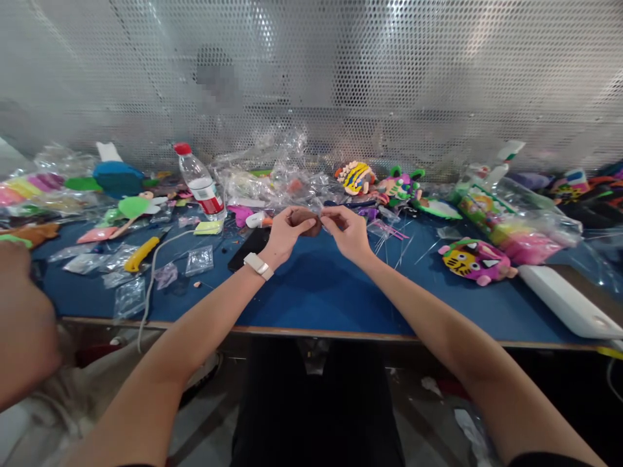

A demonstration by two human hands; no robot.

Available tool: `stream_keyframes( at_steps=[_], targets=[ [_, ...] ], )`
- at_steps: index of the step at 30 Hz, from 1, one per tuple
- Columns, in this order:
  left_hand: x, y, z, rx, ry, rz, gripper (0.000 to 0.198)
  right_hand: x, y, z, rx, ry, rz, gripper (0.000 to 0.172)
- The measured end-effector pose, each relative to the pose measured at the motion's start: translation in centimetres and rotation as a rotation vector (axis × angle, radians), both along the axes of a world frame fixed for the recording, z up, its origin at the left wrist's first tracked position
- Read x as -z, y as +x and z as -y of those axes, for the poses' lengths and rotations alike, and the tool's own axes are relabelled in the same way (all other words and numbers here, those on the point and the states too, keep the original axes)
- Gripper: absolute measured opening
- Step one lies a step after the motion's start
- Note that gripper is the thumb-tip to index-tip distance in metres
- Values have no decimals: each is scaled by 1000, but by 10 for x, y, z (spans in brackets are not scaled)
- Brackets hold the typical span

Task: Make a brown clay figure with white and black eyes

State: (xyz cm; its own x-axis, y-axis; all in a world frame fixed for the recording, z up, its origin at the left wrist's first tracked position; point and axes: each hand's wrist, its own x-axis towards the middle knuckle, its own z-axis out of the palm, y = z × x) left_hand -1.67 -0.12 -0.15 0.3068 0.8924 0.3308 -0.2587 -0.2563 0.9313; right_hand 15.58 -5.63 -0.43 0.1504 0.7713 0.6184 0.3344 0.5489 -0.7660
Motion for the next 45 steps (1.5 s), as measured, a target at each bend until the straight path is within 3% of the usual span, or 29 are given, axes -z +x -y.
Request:
stream_keyframes(
  at_steps=[16, 19, 24, 29, 40, 45],
  targets=[
    [0, 1, 5, -77, 64, -72, 32, 4, -5, 3, 30, -32, 23, 20],
    [0, 2, 8, -29, 85, -120, 34, 3, -3, 2, 74, -9, 27, 22],
    [-2, 4, 15, 120, -26, -131, 48, 2, 6, -2, 69, -13, 16, 23],
    [-4, 4, 17, 81, -12, -89, 47, 5, 9, -6, 1, -47, -12, 25],
    [-6, 4, 17, 33, -17, -43, 49, 9, 6, -7, 49, -10, 39, 29],
    [-9, 3, 16, 33, -33, 21, 54, 7, 5, -4, 44, 4, -40, 29]
  ],
)
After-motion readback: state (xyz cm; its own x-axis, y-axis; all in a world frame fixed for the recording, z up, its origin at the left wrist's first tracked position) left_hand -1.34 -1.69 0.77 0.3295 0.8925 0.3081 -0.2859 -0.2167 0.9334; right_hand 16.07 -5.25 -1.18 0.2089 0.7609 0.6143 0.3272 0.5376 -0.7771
